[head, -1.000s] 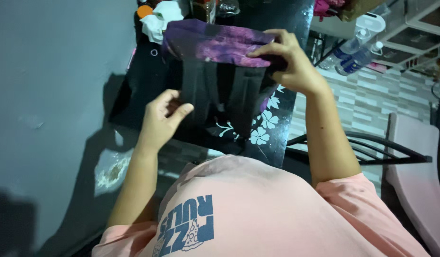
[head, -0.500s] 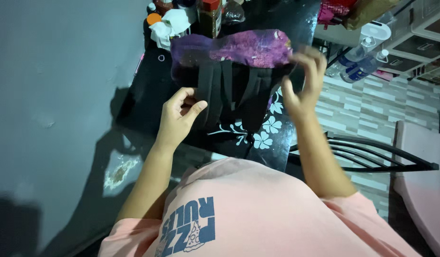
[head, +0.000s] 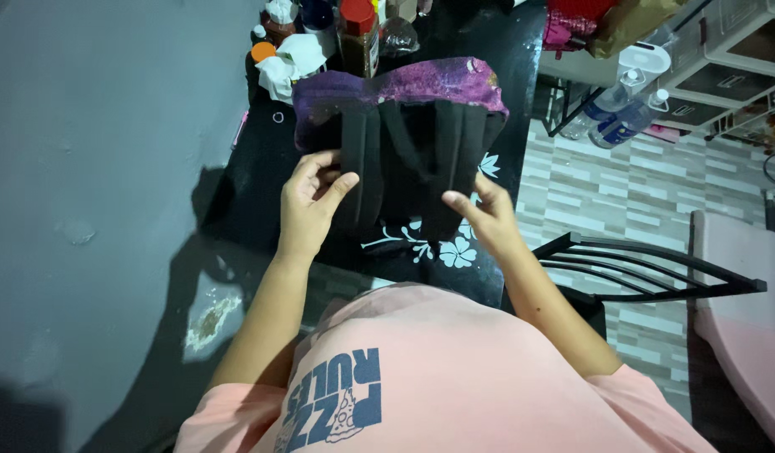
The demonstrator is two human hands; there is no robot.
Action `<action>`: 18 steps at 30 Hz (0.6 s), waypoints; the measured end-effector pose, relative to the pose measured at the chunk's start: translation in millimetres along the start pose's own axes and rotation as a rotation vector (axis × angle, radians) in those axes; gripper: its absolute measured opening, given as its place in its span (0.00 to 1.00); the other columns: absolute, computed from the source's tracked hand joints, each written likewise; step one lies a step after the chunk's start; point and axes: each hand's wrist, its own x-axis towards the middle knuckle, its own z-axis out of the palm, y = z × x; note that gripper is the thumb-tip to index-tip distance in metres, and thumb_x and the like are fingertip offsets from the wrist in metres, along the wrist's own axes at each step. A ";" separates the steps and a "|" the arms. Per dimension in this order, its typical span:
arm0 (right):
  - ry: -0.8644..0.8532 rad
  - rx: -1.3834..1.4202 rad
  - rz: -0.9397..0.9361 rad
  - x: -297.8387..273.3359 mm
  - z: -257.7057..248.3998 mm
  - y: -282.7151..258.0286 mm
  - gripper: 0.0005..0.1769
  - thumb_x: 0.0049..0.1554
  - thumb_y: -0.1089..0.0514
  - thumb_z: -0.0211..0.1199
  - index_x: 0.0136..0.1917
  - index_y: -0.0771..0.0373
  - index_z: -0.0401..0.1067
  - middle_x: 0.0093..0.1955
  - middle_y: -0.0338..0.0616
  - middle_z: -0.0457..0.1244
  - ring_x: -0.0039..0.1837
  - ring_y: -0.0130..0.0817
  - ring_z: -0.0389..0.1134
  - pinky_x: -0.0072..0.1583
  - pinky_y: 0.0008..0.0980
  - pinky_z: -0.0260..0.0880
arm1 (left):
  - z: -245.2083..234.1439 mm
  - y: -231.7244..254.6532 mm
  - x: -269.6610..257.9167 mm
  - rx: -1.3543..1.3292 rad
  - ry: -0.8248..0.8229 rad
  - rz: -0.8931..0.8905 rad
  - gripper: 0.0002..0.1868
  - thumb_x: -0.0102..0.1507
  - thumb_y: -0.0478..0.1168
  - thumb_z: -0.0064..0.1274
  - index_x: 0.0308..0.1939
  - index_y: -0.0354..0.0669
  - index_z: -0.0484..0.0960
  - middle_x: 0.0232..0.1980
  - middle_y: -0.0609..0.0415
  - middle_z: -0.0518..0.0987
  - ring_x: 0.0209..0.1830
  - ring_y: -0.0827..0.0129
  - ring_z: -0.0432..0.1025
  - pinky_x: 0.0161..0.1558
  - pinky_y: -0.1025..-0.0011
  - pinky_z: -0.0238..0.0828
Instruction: The person opens a purple backpack on a table and packs items into it, placing a water bottle, a wallet, and a purple pouch inside, then zips the compartments and adjusts the bag and its straps on the table.
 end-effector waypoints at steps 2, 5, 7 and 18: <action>0.025 0.013 -0.008 3.1 -2.5 -11.2 0.17 0.61 0.60 0.66 0.62 0.66 0.74 0.56 0.36 0.68 0.57 0.22 0.67 0.61 0.27 0.68 | -6.4 -2.1 -1.4 0.164 -0.043 0.019 0.14 0.67 0.38 0.62 0.52 0.32 0.81 0.57 0.52 0.80 0.52 0.73 0.76 0.54 0.74 0.74; 0.036 0.102 -0.018 9.9 -2.4 -26.8 0.14 0.62 0.60 0.65 0.61 0.67 0.75 0.54 0.36 0.67 0.57 0.23 0.67 0.62 0.27 0.67 | -13.4 -3.8 -7.7 0.370 -0.121 -0.166 0.14 0.66 0.39 0.64 0.51 0.32 0.85 0.50 0.47 0.80 0.44 0.68 0.73 0.47 0.70 0.72; 0.036 0.144 -0.029 15.4 -0.5 -36.4 0.14 0.63 0.60 0.65 0.60 0.67 0.75 0.54 0.36 0.67 0.57 0.23 0.67 0.63 0.27 0.67 | -16.2 -3.7 -14.1 0.293 -0.238 -0.251 0.17 0.62 0.38 0.64 0.53 0.34 0.82 0.48 0.47 0.81 0.42 0.69 0.73 0.46 0.71 0.72; 0.035 0.108 -0.091 30.8 7.7 -86.2 0.15 0.64 0.57 0.64 0.61 0.67 0.74 0.53 0.35 0.68 0.56 0.21 0.66 0.60 0.24 0.66 | -20.9 15.9 -20.3 0.104 -0.180 -0.092 0.12 0.71 0.39 0.50 0.53 0.33 0.79 0.44 0.57 0.83 0.45 0.77 0.74 0.49 0.77 0.71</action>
